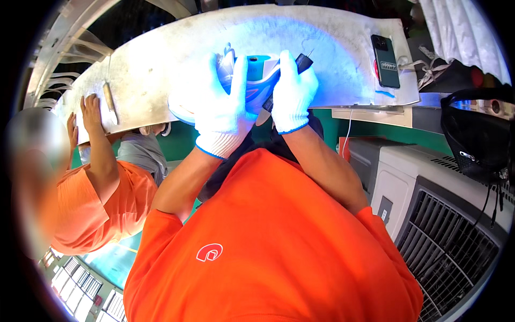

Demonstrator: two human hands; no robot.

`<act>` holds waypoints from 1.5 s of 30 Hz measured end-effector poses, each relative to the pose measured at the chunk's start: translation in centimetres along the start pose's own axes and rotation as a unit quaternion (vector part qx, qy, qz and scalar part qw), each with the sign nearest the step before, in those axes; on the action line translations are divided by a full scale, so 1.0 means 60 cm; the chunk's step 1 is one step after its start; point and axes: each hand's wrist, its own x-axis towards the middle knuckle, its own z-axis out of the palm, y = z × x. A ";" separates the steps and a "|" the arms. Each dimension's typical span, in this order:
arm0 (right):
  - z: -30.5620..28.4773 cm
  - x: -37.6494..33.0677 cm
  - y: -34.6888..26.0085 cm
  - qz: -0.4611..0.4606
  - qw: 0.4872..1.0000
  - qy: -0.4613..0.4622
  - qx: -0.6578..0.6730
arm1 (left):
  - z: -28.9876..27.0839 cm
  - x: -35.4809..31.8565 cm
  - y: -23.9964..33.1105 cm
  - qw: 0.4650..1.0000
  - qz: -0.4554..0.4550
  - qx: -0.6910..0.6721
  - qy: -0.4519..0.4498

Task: The person uses a small black tool to scrape and clean the surface of a white and teal sneaker held in their left hand. They work on the upper mesh and side panels of the shoe, rotating it to access different areas. The person then places the sneaker on the table and uses the tool to clean the table surface before picking up the shoe again to continue the cleaning process.

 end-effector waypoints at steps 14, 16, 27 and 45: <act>-0.049 0.074 -0.108 -0.006 0.953 -0.135 0.271 | -0.098 0.028 -0.043 0.983 0.012 -0.001 -0.182; -0.035 0.070 -0.144 0.000 0.932 -0.201 0.303 | -0.098 0.027 -0.041 0.985 0.018 0.002 -0.173; 0.037 0.108 -0.122 -0.040 0.866 -0.425 0.259 | -0.091 0.020 -0.045 0.991 0.033 0.002 -0.126; -0.091 0.108 -0.132 -0.081 0.969 -0.235 0.003 | -0.080 0.003 -0.059 0.975 0.142 -0.089 -0.143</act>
